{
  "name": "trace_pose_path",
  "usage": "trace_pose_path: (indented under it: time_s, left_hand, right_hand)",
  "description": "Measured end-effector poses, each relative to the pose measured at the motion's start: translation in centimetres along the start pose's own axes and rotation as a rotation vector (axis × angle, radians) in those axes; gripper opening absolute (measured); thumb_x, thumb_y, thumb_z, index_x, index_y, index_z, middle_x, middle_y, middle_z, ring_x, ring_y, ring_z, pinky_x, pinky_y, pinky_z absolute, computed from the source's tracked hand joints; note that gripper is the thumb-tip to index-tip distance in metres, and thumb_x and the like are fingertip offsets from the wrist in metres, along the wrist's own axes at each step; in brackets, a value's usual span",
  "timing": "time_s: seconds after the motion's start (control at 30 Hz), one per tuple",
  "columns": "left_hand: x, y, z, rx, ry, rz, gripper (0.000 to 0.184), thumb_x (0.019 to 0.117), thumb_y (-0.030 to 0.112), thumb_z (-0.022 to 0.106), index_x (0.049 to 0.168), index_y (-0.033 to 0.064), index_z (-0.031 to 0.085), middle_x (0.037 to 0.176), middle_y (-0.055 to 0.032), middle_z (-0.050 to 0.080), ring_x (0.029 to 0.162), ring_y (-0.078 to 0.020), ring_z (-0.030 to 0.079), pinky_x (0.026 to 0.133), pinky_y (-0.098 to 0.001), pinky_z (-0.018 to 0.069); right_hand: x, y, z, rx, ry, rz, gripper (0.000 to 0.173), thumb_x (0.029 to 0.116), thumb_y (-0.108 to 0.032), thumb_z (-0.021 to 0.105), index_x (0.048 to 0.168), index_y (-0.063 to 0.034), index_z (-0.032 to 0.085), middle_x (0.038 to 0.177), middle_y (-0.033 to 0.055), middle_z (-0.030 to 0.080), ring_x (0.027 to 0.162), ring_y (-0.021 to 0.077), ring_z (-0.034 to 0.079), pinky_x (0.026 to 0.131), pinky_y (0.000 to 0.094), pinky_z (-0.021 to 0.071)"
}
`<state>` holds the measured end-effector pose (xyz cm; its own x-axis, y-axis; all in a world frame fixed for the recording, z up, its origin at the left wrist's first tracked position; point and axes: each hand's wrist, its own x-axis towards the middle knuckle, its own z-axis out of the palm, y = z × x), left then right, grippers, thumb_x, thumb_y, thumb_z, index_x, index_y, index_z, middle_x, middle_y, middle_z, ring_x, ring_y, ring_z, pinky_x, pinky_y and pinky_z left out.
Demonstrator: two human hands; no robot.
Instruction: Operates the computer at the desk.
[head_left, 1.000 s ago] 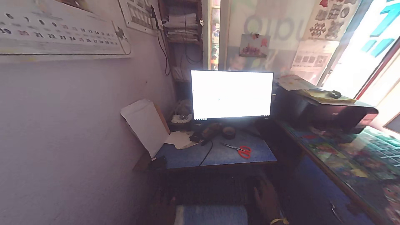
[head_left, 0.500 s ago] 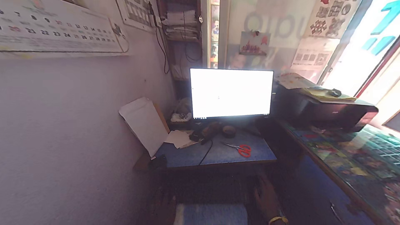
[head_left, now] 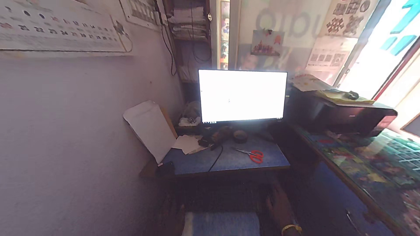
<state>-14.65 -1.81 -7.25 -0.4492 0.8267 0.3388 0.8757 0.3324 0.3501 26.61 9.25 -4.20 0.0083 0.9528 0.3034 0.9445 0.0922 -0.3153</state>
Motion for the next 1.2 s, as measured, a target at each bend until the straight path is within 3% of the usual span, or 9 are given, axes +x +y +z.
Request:
trace_pose_path:
  time_s: [0.27,0.53,0.67,0.77,0.83,1.03,1.2]
  left_hand:
    - [-0.6,0.4,-0.2,-0.04,0.067,0.007,0.062,0.1077,0.047,0.038,0.146,0.0012,0.053,0.156,-0.0269,0.042,0.14,-0.0475,0.047,0.113,-0.0613,0.0381]
    - [-0.4,0.4,-0.4,-0.009,0.078,0.021,0.062,0.108,0.047,0.036,0.149,0.0028,0.051,0.157,-0.0256,0.043,0.14,-0.0466,0.047,0.114,-0.0602,0.0385]
    - [0.4,1.2,-1.7,-0.019,-0.091,-0.11,0.059,0.107,0.048,0.041,0.148,0.0061,0.052,0.153,-0.0226,0.048,0.142,-0.0398,0.047,0.114,-0.0588,0.039]
    - [0.9,1.0,-1.9,0.041,-0.13,-0.071,0.059,0.1062,0.046,0.042,0.149,0.0071,0.05,0.156,-0.0216,0.045,0.145,-0.0379,0.042,0.117,-0.0561,0.0365]
    - [0.7,1.2,-2.3,0.058,-0.149,-0.042,0.057,0.1049,0.043,0.045,0.148,0.006,0.052,0.156,-0.0221,0.044,0.146,-0.0381,0.041,0.118,-0.0554,0.036]
    - [0.1,1.2,-2.5,0.074,-0.183,-0.017,0.048,0.1007,0.031,0.051,0.138,0.0029,0.06,0.159,-0.0213,0.04,0.146,-0.0377,0.04,0.119,-0.0531,0.0344]
    - [-0.4,0.0,-1.6,-0.015,-0.121,0.022,0.048,0.0974,0.032,0.055,0.134,0.0022,0.062,0.162,-0.021,0.035,0.148,-0.0378,0.037,0.12,-0.0528,0.0329]
  right_hand:
    - [-0.3,-0.1,-0.2,-0.023,-0.032,0.001,0.062,0.0986,-0.038,0.053,0.151,-0.005,0.05,0.154,0.0226,0.048,0.142,0.0407,0.047,0.117,0.0545,0.0389]
    - [-0.2,-0.1,-0.1,-0.019,-0.035,0.001,0.062,0.0988,-0.037,0.054,0.152,-0.0046,0.049,0.151,0.0241,0.051,0.141,0.041,0.049,0.116,0.0546,0.0396]
    - [0.5,-1.3,-1.5,-0.035,-0.076,-0.002,0.06,0.0967,-0.035,0.055,0.149,-0.0064,0.052,0.15,0.0176,0.053,0.139,0.0326,0.052,0.115,0.051,0.0431]
    - [0.5,-1.6,-1.6,-0.044,-0.122,0.025,0.062,0.0993,-0.033,0.057,0.154,-0.0051,0.045,0.157,0.0197,0.046,0.145,0.035,0.045,0.12,0.0529,0.0374]
    - [0.4,-1.5,-1.4,-0.057,-0.126,0.01,0.061,0.0989,-0.032,0.058,0.152,-0.0046,0.047,0.155,0.0207,0.047,0.145,0.0366,0.045,0.12,0.0539,0.0365]
    - [0.6,-2.0,-1.8,-0.054,-0.117,-0.027,0.059,0.0964,-0.032,0.058,0.148,-0.0037,0.051,0.148,0.0234,0.054,0.139,0.0397,0.051,0.115,0.0571,0.0416]
    - [0.4,-1.6,-1.6,-0.088,-0.13,-0.038,0.059,0.1004,-0.034,0.054,0.151,-0.0036,0.049,0.154,0.0246,0.047,0.143,0.0413,0.046,0.117,0.0551,0.0389]
